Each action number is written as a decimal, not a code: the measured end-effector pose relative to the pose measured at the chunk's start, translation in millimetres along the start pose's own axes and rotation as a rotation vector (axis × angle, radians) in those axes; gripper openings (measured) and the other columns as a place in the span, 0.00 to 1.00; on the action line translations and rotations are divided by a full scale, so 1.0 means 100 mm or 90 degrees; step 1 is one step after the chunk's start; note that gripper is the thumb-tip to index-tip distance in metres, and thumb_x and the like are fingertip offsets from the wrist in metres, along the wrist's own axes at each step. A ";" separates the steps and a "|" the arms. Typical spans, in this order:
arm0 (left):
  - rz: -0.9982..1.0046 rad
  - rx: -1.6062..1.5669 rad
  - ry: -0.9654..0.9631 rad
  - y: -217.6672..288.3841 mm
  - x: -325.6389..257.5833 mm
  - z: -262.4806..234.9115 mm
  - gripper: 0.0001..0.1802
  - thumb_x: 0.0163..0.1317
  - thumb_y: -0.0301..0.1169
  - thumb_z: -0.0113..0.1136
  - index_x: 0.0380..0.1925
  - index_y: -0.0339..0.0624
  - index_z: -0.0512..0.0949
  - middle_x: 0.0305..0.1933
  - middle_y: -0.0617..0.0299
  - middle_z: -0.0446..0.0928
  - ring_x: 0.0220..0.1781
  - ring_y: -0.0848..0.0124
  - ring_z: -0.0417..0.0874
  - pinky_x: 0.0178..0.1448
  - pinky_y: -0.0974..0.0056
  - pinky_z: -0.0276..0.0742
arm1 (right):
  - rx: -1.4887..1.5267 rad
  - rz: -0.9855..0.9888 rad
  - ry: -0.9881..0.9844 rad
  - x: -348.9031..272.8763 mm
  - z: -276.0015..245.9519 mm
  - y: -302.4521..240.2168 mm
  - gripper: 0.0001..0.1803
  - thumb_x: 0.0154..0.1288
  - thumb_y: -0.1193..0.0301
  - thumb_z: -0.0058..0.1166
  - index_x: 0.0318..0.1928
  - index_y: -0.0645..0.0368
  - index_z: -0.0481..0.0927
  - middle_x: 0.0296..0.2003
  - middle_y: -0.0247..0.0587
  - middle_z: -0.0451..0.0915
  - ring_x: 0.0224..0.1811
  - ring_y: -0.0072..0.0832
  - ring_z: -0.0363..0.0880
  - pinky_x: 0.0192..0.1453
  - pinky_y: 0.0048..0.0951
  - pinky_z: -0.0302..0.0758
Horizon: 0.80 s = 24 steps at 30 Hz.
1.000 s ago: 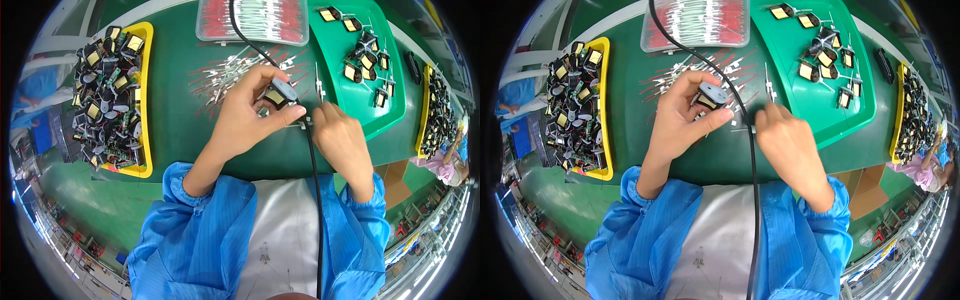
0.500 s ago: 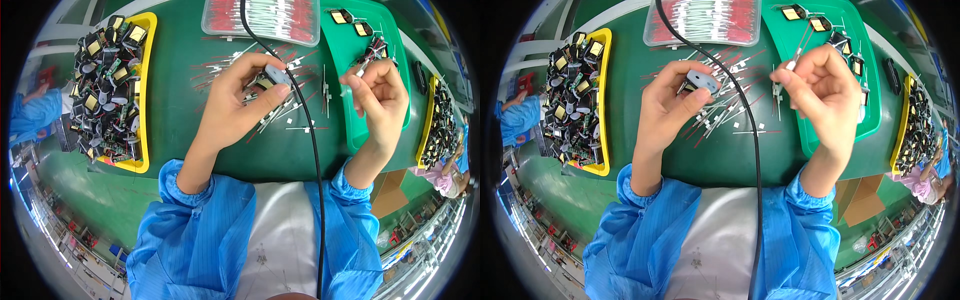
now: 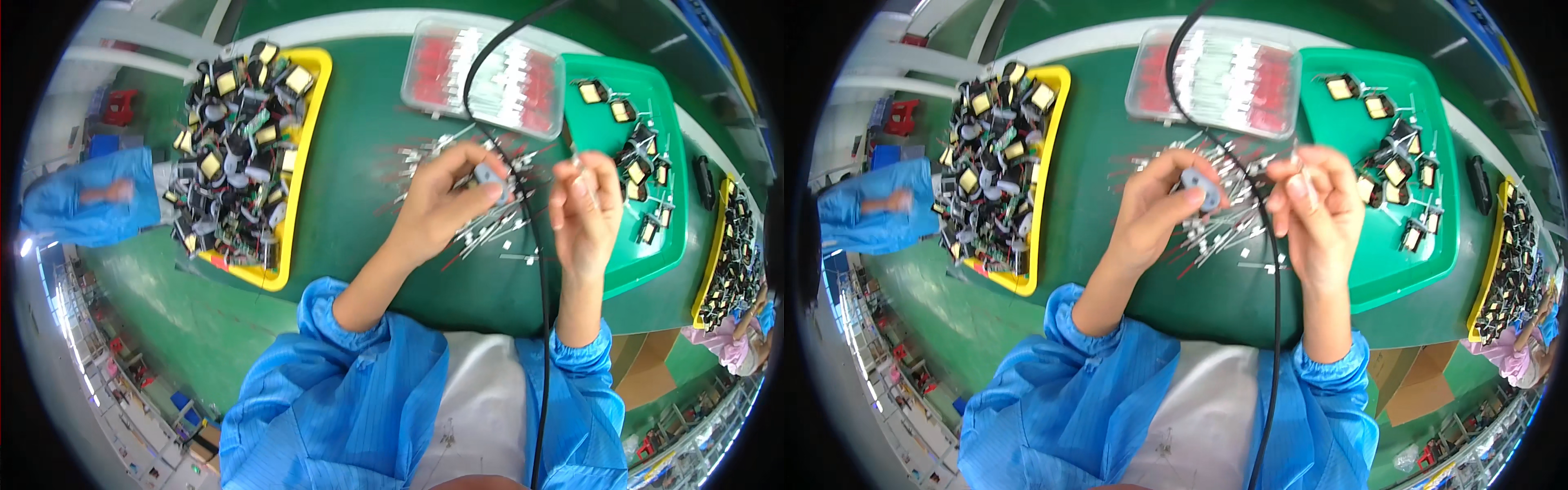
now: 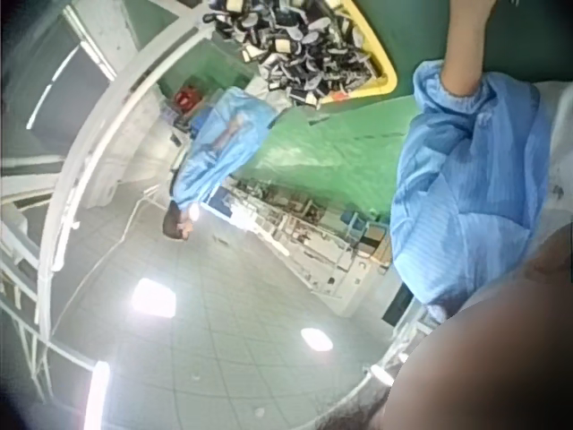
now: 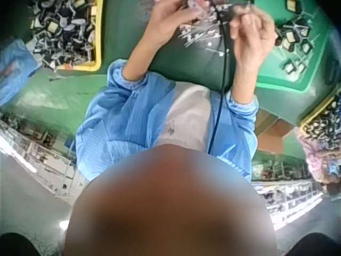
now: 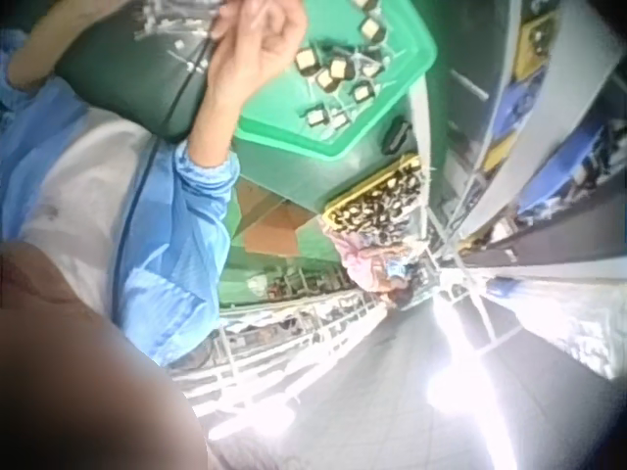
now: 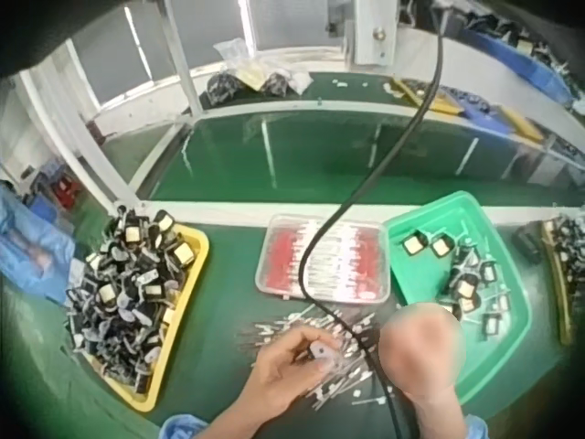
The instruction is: The person inserts white plastic connectors into small grey electronic modules at a factory workstation. They pick up a module from a yellow tray, align a connector with the module's port, and push it in until seated. The person repeats this process for multiple units, moving them between trays on the green workbench.
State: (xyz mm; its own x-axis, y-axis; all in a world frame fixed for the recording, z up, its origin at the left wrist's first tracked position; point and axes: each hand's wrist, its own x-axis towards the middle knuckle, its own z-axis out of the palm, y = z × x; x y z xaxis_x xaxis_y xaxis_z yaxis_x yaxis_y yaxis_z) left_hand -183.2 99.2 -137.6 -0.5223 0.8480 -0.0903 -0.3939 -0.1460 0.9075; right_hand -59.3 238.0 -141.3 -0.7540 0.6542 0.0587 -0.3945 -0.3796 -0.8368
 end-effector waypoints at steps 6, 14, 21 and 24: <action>-0.009 0.046 -0.018 -0.02 -0.06 0.12 0.16 0.58 0.29 0.59 0.44 0.33 0.73 0.38 0.57 0.77 0.38 0.74 0.77 0.42 0.70 0.72 | 0.108 -0.038 0.003 -0.06 -0.01 -0.12 0.11 0.68 0.73 0.48 0.47 0.65 0.74 0.22 0.33 0.69 0.19 0.18 0.65 0.20 0.19 0.58; 0.014 0.169 -0.030 0.05 -0.05 0.11 0.17 0.63 0.37 0.52 0.36 0.30 0.79 0.22 0.58 0.77 0.21 0.77 0.76 0.26 0.75 0.68 | 0.012 0.088 -0.032 -0.06 0.00 -0.10 0.08 0.65 0.73 0.52 0.41 0.67 0.76 0.31 0.39 0.77 0.25 0.20 0.69 0.29 0.19 0.65; -0.021 0.058 -0.122 -0.01 -0.12 0.14 0.06 0.60 0.26 0.59 0.30 0.34 0.81 0.20 0.63 0.78 0.20 0.82 0.75 0.23 0.77 0.65 | -0.068 0.116 -0.136 -0.12 0.05 -0.09 0.08 0.66 0.74 0.51 0.41 0.68 0.75 0.33 0.40 0.76 0.29 0.21 0.73 0.33 0.21 0.71; 0.016 0.091 -0.148 -0.05 -0.10 0.07 0.05 0.58 0.25 0.60 0.28 0.35 0.81 0.20 0.62 0.78 0.19 0.82 0.74 0.22 0.76 0.62 | -0.017 0.135 -0.145 -0.12 0.09 -0.09 0.08 0.66 0.76 0.51 0.42 0.69 0.74 0.35 0.42 0.76 0.32 0.24 0.75 0.36 0.23 0.73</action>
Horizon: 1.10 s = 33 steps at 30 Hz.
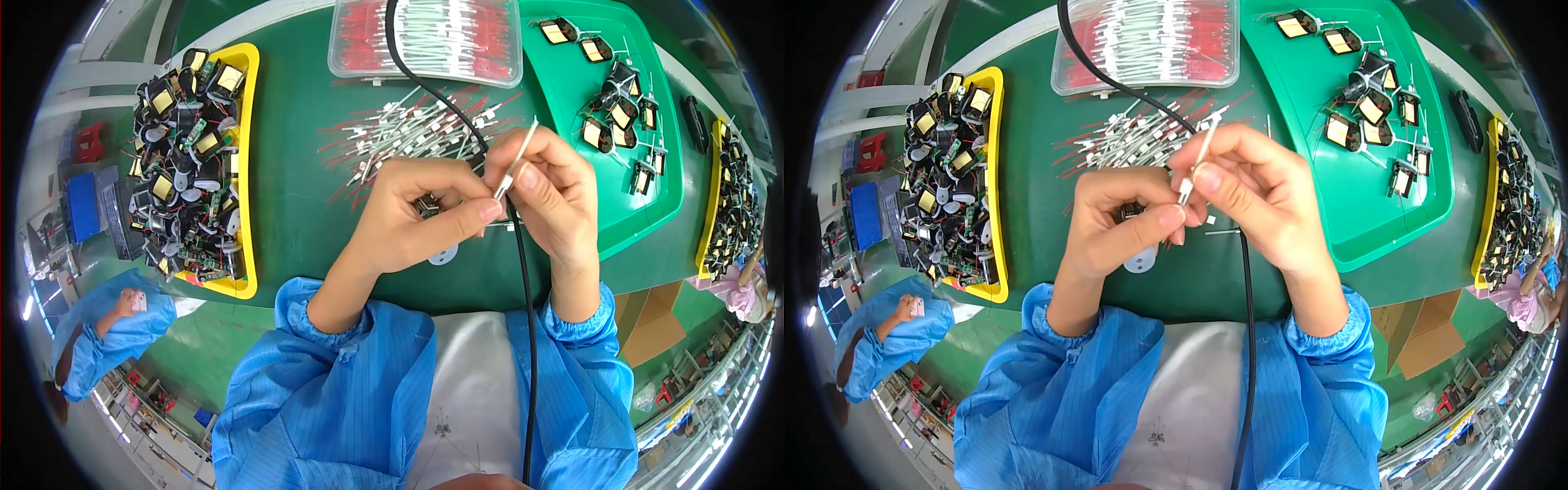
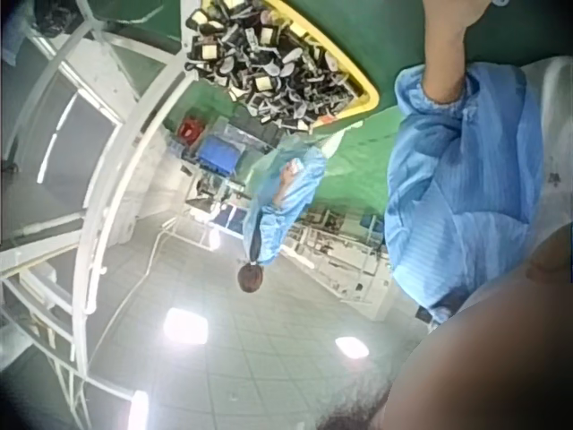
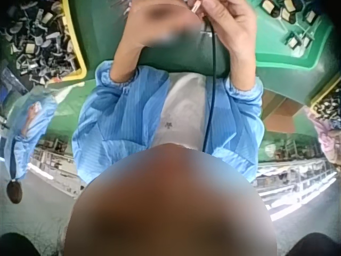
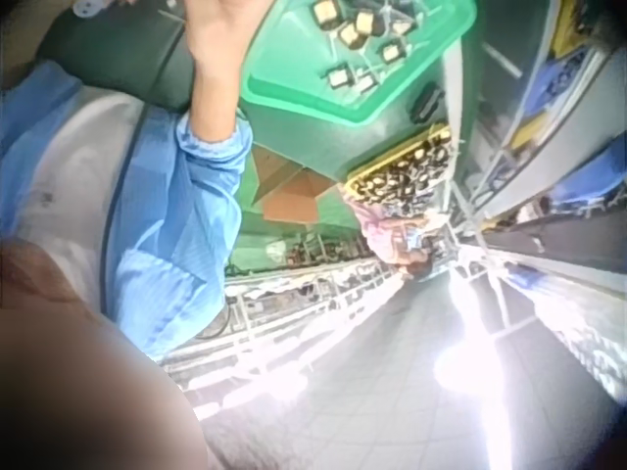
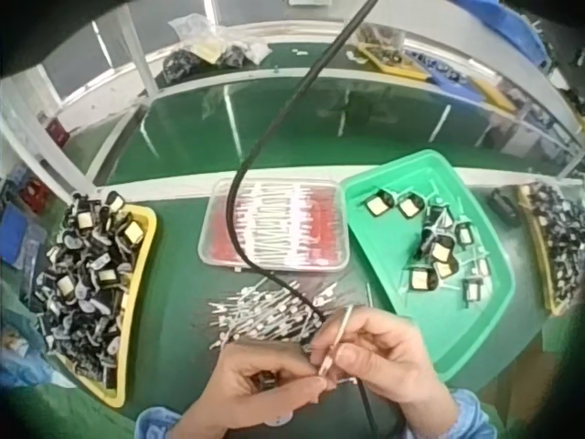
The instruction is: The person inserts white plastic connectors into small grey electronic modules at a factory workstation. They pick up a module from a yellow tray, align a connector with the module's port, and push it in until seated. The person repeats this process for multiple units, moving them between trays on the green workbench.
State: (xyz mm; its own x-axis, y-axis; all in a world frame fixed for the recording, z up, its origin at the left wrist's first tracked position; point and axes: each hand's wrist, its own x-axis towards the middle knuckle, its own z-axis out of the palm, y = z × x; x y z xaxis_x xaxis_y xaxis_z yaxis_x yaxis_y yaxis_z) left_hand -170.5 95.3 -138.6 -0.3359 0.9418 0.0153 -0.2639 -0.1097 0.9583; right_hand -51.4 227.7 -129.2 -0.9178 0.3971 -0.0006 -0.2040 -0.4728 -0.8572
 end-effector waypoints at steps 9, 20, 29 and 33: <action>-0.098 -0.061 -0.017 0.11 0.01 0.03 0.09 0.59 0.27 0.58 0.23 0.34 0.79 0.19 0.60 0.77 0.20 0.79 0.76 0.22 0.75 0.65 | -0.148 -0.148 -0.036 -0.02 -0.24 -0.14 0.08 0.64 0.77 0.52 0.41 0.69 0.75 0.37 0.47 0.75 0.30 0.26 0.77 0.31 0.22 0.75; 0.064 -0.094 0.095 0.06 -0.01 0.07 0.31 0.55 0.47 0.63 0.41 0.26 0.72 0.40 0.46 0.73 0.38 0.64 0.77 0.39 0.66 0.74 | -0.203 -0.271 0.103 -0.20 0.04 -0.16 0.14 0.66 0.67 0.50 0.46 0.66 0.71 0.33 0.47 0.74 0.29 0.29 0.71 0.30 0.26 0.71; 0.306 0.167 -0.013 0.01 0.06 0.04 0.26 0.44 0.36 0.75 0.38 0.27 0.77 0.38 0.45 0.76 0.38 0.60 0.80 0.39 0.63 0.77 | -0.305 -0.359 0.144 -0.29 0.11 -0.25 0.14 0.61 0.67 0.59 0.40 0.63 0.72 0.31 0.46 0.75 0.30 0.31 0.74 0.33 0.29 0.71; 0.310 0.150 0.004 0.01 0.07 0.04 0.26 0.44 0.37 0.74 0.38 0.28 0.77 0.38 0.45 0.76 0.39 0.59 0.81 0.40 0.62 0.78 | -0.343 -0.371 0.121 -0.30 0.09 -0.29 0.11 0.59 0.71 0.58 0.39 0.63 0.72 0.31 0.43 0.74 0.30 0.31 0.74 0.34 0.29 0.70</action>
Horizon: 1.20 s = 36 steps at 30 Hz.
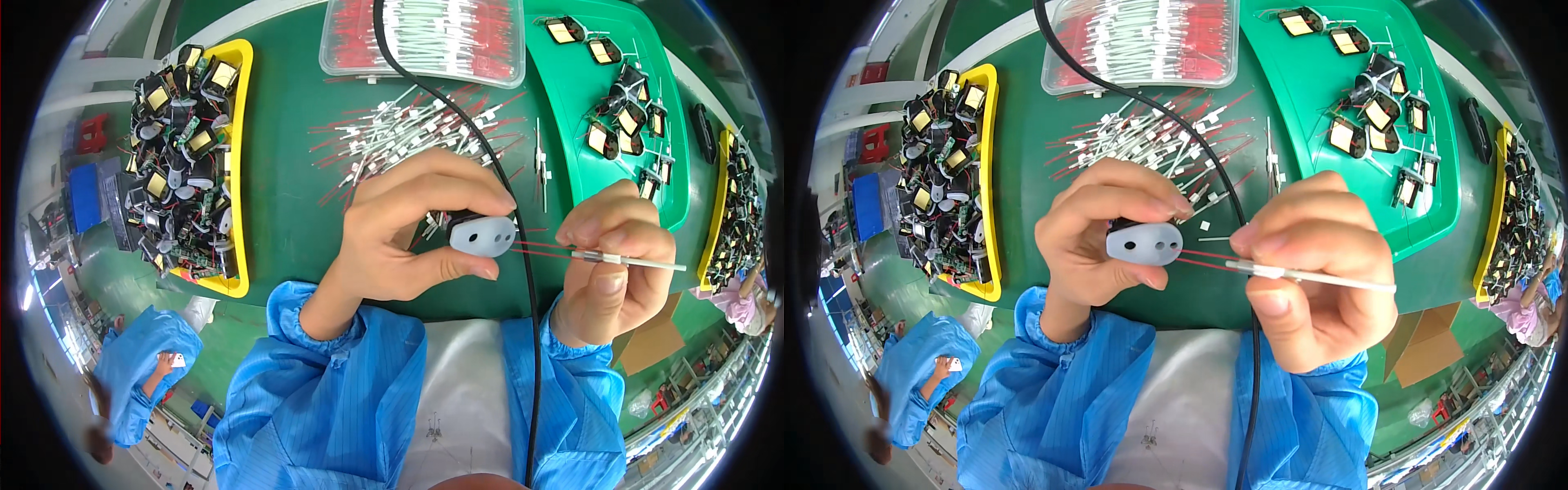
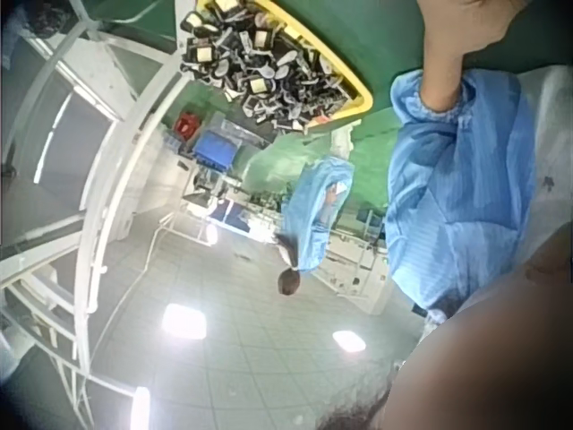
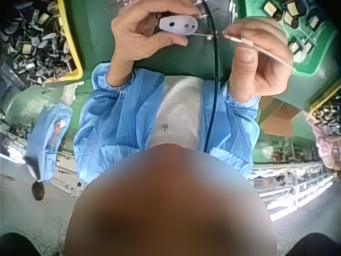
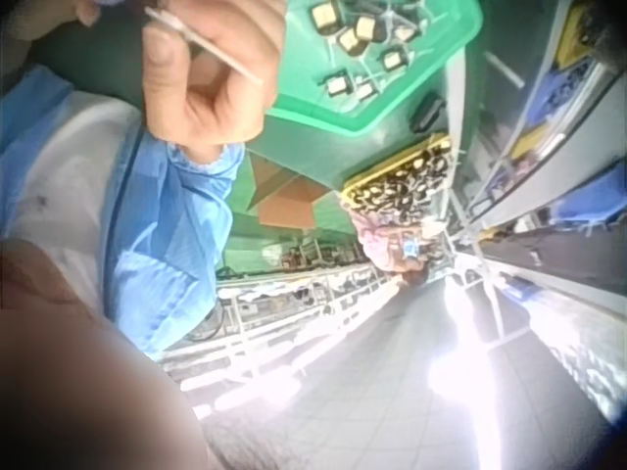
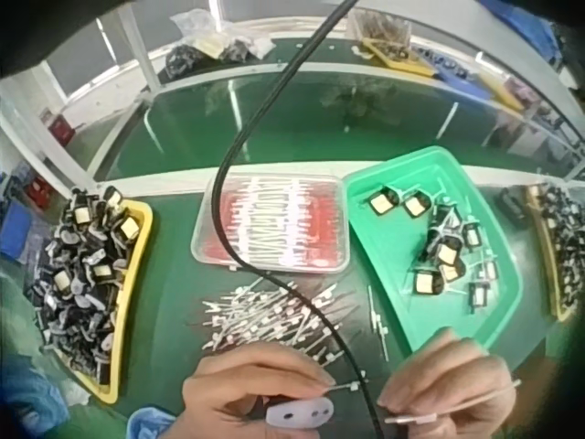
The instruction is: The person inserts white plastic connectors into small grey electronic modules at a factory workstation. They pick up a module from a yellow tray, align a connector with the module's port, and push it in until seated. The person repeats this process for multiple units, moving them between trays on the green workbench.
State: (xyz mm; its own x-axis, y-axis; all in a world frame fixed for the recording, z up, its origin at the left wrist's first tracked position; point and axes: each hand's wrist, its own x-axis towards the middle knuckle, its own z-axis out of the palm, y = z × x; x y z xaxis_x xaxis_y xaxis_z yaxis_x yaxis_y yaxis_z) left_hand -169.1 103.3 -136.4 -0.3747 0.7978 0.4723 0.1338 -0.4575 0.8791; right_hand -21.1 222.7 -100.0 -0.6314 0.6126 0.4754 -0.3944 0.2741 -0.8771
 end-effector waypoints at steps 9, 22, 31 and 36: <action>-0.017 0.049 -0.038 0.00 0.01 0.01 0.26 0.45 0.37 0.73 0.38 0.28 0.77 0.39 0.45 0.77 0.39 0.61 0.81 0.40 0.63 0.78 | -0.013 -0.065 -0.025 0.02 -0.04 0.06 0.11 0.58 0.76 0.57 0.39 0.66 0.72 0.31 0.46 0.75 0.29 0.31 0.75 0.32 0.27 0.70; -0.040 0.031 -0.029 0.00 -0.02 0.04 0.27 0.45 0.39 0.73 0.39 0.28 0.77 0.39 0.45 0.77 0.40 0.61 0.81 0.41 0.63 0.79 | -0.152 -0.090 -0.001 -0.01 0.04 0.04 0.15 0.64 0.61 0.53 0.37 0.62 0.70 0.27 0.45 0.74 0.25 0.27 0.67 0.23 0.23 0.65; -0.039 -0.008 -0.025 -0.03 -0.03 0.06 0.28 0.46 0.39 0.73 0.40 0.29 0.76 0.41 0.45 0.76 0.41 0.60 0.81 0.44 0.61 0.80 | -0.205 -0.126 -0.083 0.01 0.00 -0.01 0.13 0.63 0.65 0.56 0.39 0.62 0.70 0.29 0.47 0.75 0.27 0.30 0.70 0.25 0.25 0.68; -0.045 -0.030 -0.022 -0.04 -0.03 0.06 0.27 0.46 0.38 0.73 0.41 0.29 0.75 0.42 0.44 0.76 0.41 0.59 0.81 0.44 0.60 0.80 | -0.225 -0.144 -0.093 0.01 0.00 -0.03 0.12 0.62 0.68 0.56 0.40 0.62 0.71 0.30 0.48 0.76 0.27 0.31 0.71 0.26 0.26 0.69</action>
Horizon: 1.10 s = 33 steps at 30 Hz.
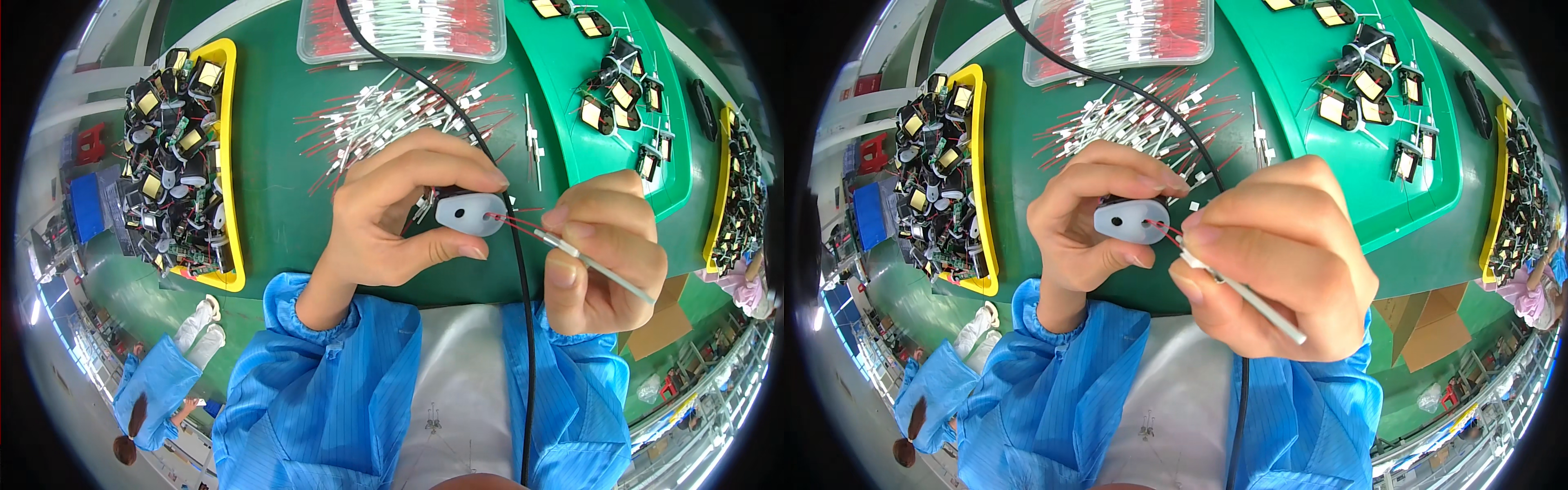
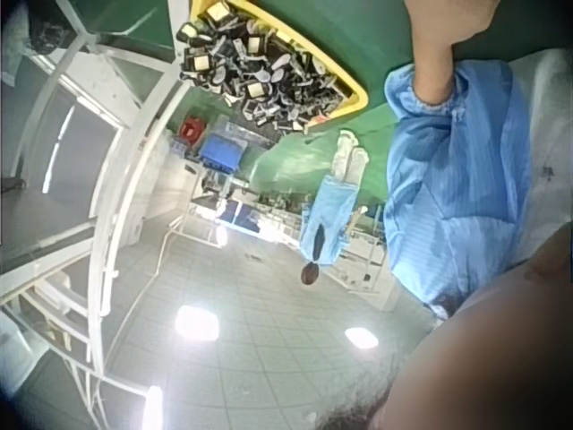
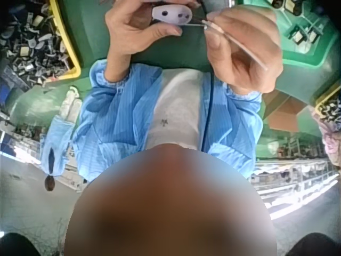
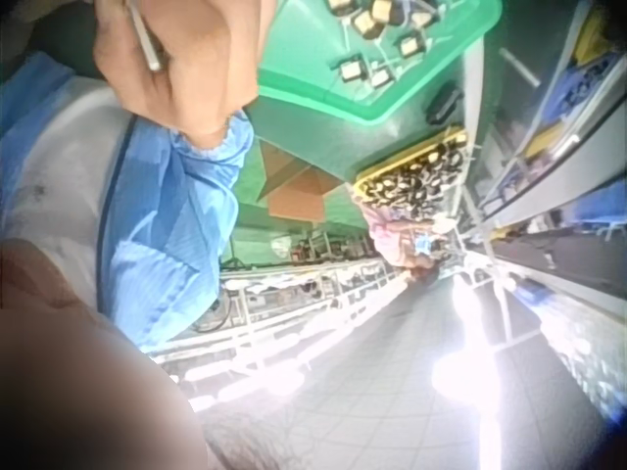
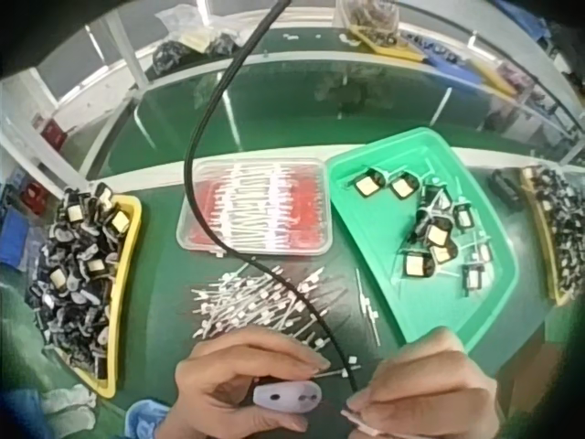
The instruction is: The person inserts white plastic connectors into small grey electronic modules at a factory workstation. They pick up a module from a yellow tray, align a connector with the module's port, and push it in until seated. The person repeats this process for multiple units, moving them between trays on the green workbench.
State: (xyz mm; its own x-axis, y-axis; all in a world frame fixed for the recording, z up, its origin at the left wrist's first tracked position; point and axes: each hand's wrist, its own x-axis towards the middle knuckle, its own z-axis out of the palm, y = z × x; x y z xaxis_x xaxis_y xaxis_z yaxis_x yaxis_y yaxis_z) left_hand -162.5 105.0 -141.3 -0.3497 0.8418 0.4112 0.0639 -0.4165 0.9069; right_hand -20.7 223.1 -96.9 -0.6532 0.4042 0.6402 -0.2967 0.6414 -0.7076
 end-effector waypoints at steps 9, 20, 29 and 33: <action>0.008 0.005 0.010 0.01 0.02 -0.02 0.25 0.47 0.35 0.73 0.41 0.29 0.75 0.41 0.44 0.75 0.43 0.58 0.81 0.46 0.59 0.80 | 0.022 0.022 -0.002 0.01 0.00 -0.10 0.18 0.44 0.80 0.67 0.37 0.63 0.75 0.33 0.45 0.78 0.29 0.33 0.75 0.28 0.27 0.71; -0.003 0.007 0.006 0.03 0.02 -0.02 0.24 0.46 0.32 0.73 0.40 0.29 0.75 0.42 0.44 0.75 0.44 0.57 0.80 0.47 0.58 0.80 | 0.004 0.016 -0.001 0.02 0.00 -0.10 0.19 0.41 0.82 0.68 0.37 0.62 0.76 0.32 0.45 0.78 0.28 0.33 0.75 0.27 0.27 0.71; -0.012 0.017 0.036 0.04 0.02 -0.01 0.22 0.41 0.26 0.74 0.40 0.33 0.79 0.41 0.49 0.78 0.42 0.63 0.80 0.45 0.64 0.76 | -0.011 -0.006 -0.022 0.02 -0.01 -0.09 0.21 0.37 0.83 0.68 0.36 0.62 0.76 0.31 0.44 0.78 0.27 0.33 0.75 0.27 0.27 0.71; -0.008 0.035 0.019 0.03 0.04 -0.02 0.22 0.41 0.26 0.74 0.39 0.33 0.79 0.41 0.50 0.78 0.42 0.63 0.80 0.45 0.64 0.77 | -0.025 -0.003 -0.022 0.02 0.00 -0.10 0.22 0.36 0.83 0.69 0.36 0.62 0.77 0.31 0.43 0.78 0.27 0.32 0.75 0.27 0.26 0.71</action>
State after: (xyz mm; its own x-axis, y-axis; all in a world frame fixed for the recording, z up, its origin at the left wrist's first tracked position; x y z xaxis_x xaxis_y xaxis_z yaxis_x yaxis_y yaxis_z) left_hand -165.5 105.9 -137.1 -0.3782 0.8361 0.3975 0.1098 -0.3858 0.9160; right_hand -18.8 217.8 -88.5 -0.6761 0.3791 0.6318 -0.2719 0.6686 -0.6922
